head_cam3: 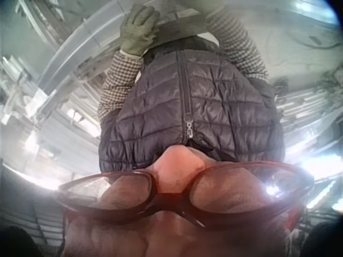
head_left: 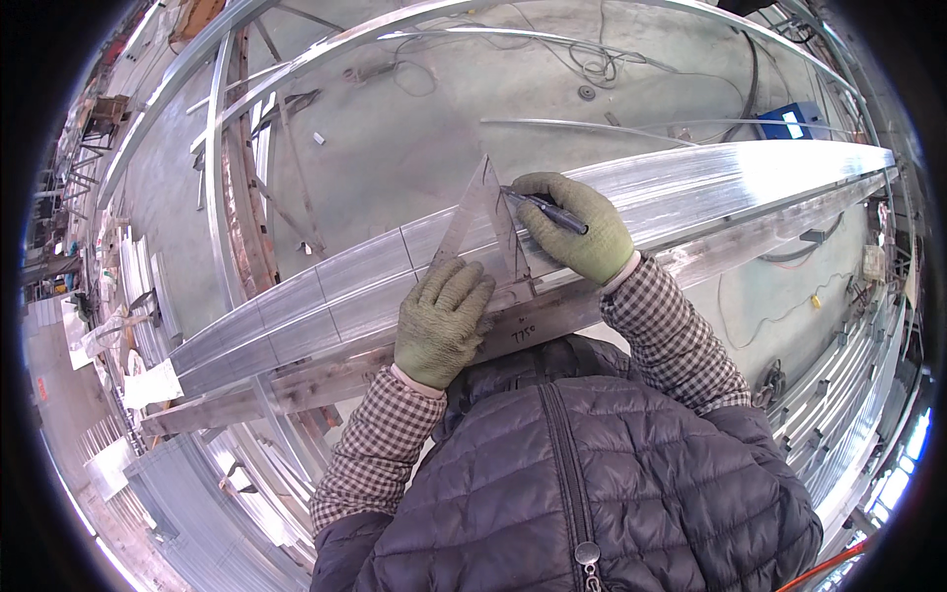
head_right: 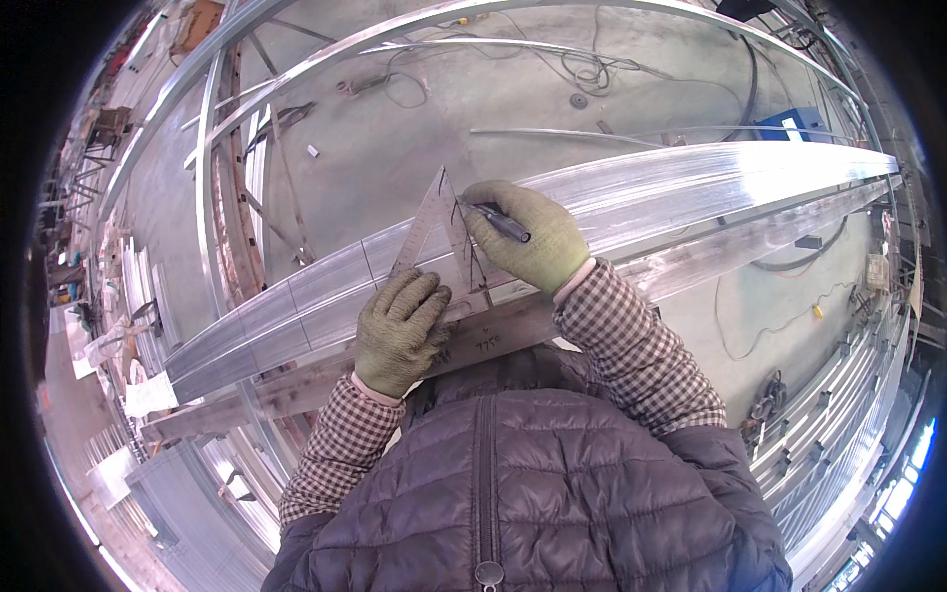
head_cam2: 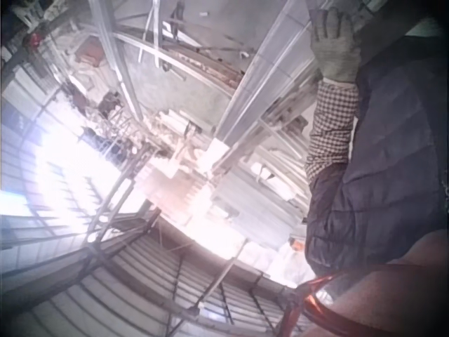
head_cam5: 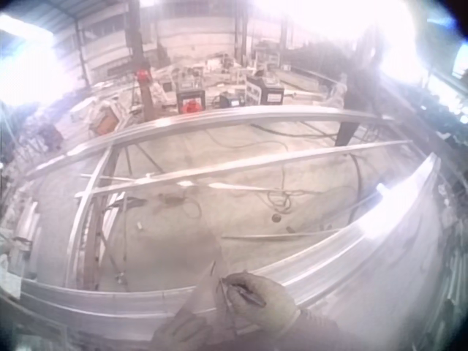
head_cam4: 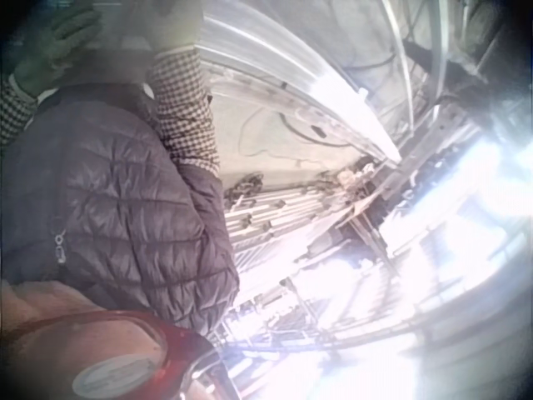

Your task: The person measures and marks a long metal beam using a tape measure, calculator, set square, and marker. They place the set square on the beam, draw lines, and write numerical values along its length.

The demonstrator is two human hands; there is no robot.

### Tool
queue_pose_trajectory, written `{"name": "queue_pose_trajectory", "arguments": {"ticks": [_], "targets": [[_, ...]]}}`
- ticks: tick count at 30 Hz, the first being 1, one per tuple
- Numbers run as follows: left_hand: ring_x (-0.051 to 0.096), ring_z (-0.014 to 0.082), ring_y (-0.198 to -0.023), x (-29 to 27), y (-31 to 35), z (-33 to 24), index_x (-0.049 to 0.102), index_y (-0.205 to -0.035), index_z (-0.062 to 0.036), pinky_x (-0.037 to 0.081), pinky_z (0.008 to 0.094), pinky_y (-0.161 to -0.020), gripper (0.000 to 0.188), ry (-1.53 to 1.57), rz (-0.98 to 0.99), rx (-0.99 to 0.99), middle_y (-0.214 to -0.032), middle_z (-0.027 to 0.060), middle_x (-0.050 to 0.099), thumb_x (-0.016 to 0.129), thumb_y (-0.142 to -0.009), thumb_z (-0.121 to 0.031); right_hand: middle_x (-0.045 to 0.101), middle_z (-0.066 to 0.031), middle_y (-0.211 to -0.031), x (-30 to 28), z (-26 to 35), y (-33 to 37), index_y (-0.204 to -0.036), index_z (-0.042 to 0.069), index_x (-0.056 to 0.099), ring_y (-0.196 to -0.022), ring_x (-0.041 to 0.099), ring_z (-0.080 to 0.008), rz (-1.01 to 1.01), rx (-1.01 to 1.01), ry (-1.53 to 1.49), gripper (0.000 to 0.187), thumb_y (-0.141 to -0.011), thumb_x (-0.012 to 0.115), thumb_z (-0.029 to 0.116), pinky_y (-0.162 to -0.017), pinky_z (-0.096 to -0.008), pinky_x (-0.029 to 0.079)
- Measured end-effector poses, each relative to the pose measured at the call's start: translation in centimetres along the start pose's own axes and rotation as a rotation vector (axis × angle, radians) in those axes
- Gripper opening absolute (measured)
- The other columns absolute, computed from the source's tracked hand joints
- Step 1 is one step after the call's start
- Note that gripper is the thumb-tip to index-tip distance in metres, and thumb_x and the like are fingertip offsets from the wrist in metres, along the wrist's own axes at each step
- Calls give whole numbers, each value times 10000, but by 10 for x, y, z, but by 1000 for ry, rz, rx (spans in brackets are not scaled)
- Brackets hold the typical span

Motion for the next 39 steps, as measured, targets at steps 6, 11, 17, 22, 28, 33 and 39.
{"name": "queue_pose_trajectory", "arguments": {"ticks": [6,11,17,22,28,33,39], "targets": [[690,375,-1391,0,0,1,807,-1336,-78,588,538,-1200,627,5,4,0,-1410,108,751,944,-738,-211,846,-182,-1160,-6,10,14,-1330,66,818,-1067,848,-314,42,-43,62,304,-1101,791,265,-950,-406,669],[696,370,-1379,-1,-1,0,813,-1307,-76,597,530,-1176,579,1,-40,23,-1392,103,755,933,-759,-219,849,-178,-1150,-11,15,44,-1318,60,822,-1047,852,-299,121,42,78,301,-1088,810,254,-940,-399,672],[749,406,-1303,0,-2,2,852,-1259,-72,619,543,-1119,475,7,-38,27,-1344,131,801,927,-860,-318,856,-165,-1152,-17,27,86,-1306,60,821,-1063,860,-301,185,30,138,284,-1070,813,218,-944,-399,676],[726,372,-1333,-2,-4,-1,836,-1237,-84,619,539,-1121,447,-7,-74,45,-1336,103,788,890,-830,-264,858,-140,-1134,-42,20,100,-1304,73,826,-1033,857,-269,50,26,106,268,-1087,808,228,-917,-374,676],[722,384,-1338,4,-18,-14,822,-1260,-82,614,545,-1122,452,-37,-47,71,-1370,108,778,890,-849,-258,849,-83,-1145,-91,-22,97,-1356,25,795,-1018,792,-138,-128,76,-113,286,-1115,804,179,-926,-311,645],[709,377,-1336,41,-61,-48,793,-1333,-80,594,538,-1154,515,-5,3,88,-1365,109,752,897,-864,-267,834,-58,-1149,-121,-53,90,-1372,28,793,-1024,755,-104,-164,117,-224,286,-1116,808,153,-936,-291,626],[717,384,-1308,57,-89,-70,810,-1342,-114,602,543,-1117,525,4,-2,28,-1323,104,752,910,-850,-265,830,-82,-1206,-146,-70,75,-1418,-1,762,-1096,766,-138,-96,108,-275,318,-1129,781,130,-1003,-316,625]]}}
Point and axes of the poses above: each hand's wrist, its own y-axis away from the middle knuckle, its own x-axis out of the palm, z = x × y, the point moved 8 cm from there along -y, towards the middle knuckle
